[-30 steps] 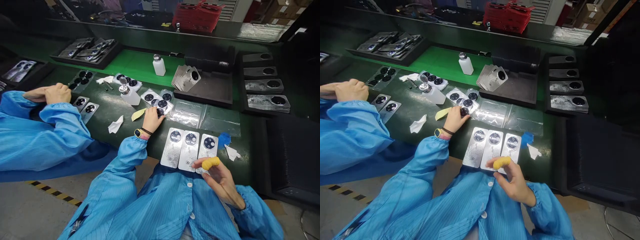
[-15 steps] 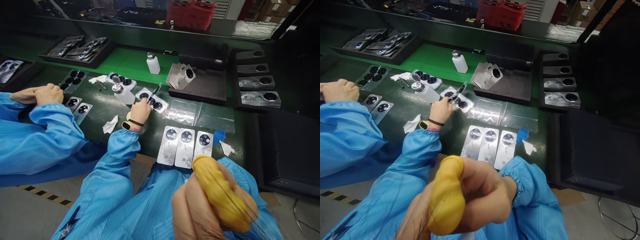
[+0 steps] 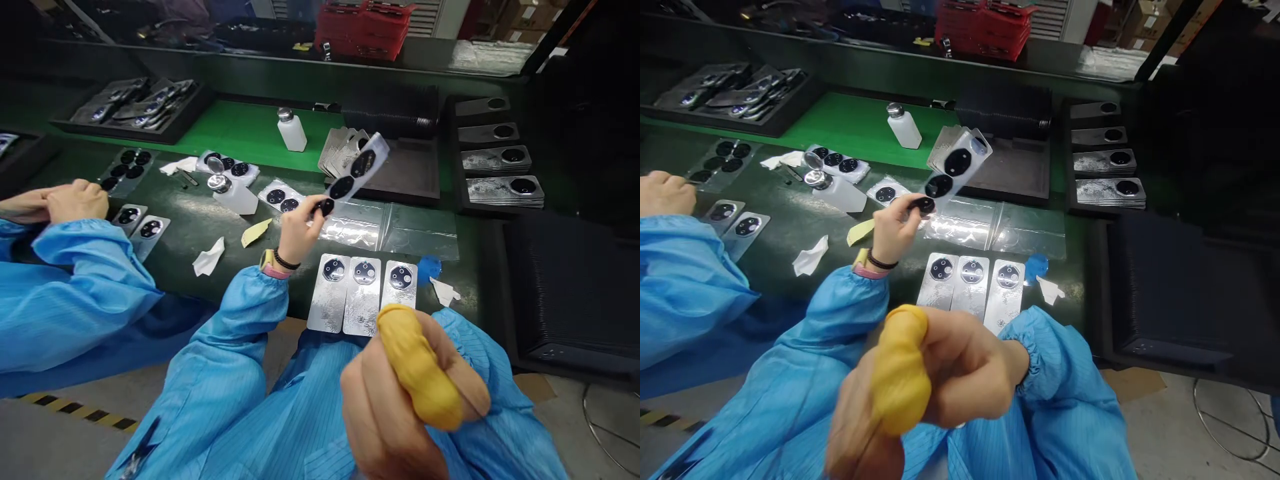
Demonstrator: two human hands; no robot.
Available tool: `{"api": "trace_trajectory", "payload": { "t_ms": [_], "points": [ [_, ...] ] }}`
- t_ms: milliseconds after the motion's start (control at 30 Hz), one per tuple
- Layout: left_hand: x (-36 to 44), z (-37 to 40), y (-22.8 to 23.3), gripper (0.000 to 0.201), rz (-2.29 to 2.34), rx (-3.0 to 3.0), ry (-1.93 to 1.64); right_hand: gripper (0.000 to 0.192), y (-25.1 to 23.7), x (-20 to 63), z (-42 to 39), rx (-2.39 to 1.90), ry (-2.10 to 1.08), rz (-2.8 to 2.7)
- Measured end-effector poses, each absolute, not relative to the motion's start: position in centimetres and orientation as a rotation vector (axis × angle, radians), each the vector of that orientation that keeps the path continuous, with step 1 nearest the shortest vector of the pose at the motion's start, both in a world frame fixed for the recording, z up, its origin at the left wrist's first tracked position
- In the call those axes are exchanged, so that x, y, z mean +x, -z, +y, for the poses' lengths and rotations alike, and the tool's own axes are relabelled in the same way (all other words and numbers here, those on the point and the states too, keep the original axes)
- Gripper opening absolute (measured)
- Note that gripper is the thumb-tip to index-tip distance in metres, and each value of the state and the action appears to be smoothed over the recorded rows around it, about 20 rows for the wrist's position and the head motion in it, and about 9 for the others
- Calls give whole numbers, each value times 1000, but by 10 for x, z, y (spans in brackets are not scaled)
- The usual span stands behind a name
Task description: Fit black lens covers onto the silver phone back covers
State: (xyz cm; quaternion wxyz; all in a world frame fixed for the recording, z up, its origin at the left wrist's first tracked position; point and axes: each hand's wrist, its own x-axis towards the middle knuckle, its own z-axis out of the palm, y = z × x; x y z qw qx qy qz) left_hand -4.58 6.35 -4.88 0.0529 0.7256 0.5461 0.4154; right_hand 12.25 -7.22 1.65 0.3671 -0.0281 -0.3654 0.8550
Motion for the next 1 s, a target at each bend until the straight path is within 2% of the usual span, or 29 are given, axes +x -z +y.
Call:
{"api": "trace_trajectory", "payload": {
  "t_ms": [33,67,133,200,333,367,500,567,633,700,800,1000],
  "points": [
    [-38,64,53,28,1580,2227,-1280,41,-15,128,-64,88,-2171,-851],
    [-31,64,57,28,1511,2250,-1296,25,-11,136,-55,65,-2157,-818],
    [-18,65,67,29,1409,2293,-1317,9,1,154,-34,-174,-2128,-784],
    [-9,69,75,31,1317,2340,-1349,14,19,174,-14,-452,-2047,-691],
    [2,80,89,35,1038,2502,-1466,49,50,208,15,-686,-1825,-597],
    [4,82,92,35,968,2552,-1511,53,55,213,19,-713,-1776,-611],
    [7,82,101,33,979,2524,-1648,40,70,219,28,-892,-1640,-716],
    [9,78,104,29,1137,2268,-1627,35,78,219,30,-938,-1594,-719],
    [10,73,104,36,1173,1899,-1571,32,86,219,31,-947,-1548,-703],
    [12,70,103,40,1079,1541,-1489,29,92,221,32,-970,-1493,-700],
    [12,66,98,35,925,1189,-1361,26,97,226,33,-1012,-1421,-711],
    [12,62,88,38,900,1070,-1348,26,97,228,33,-1057,-1417,-714]
  ]
}}
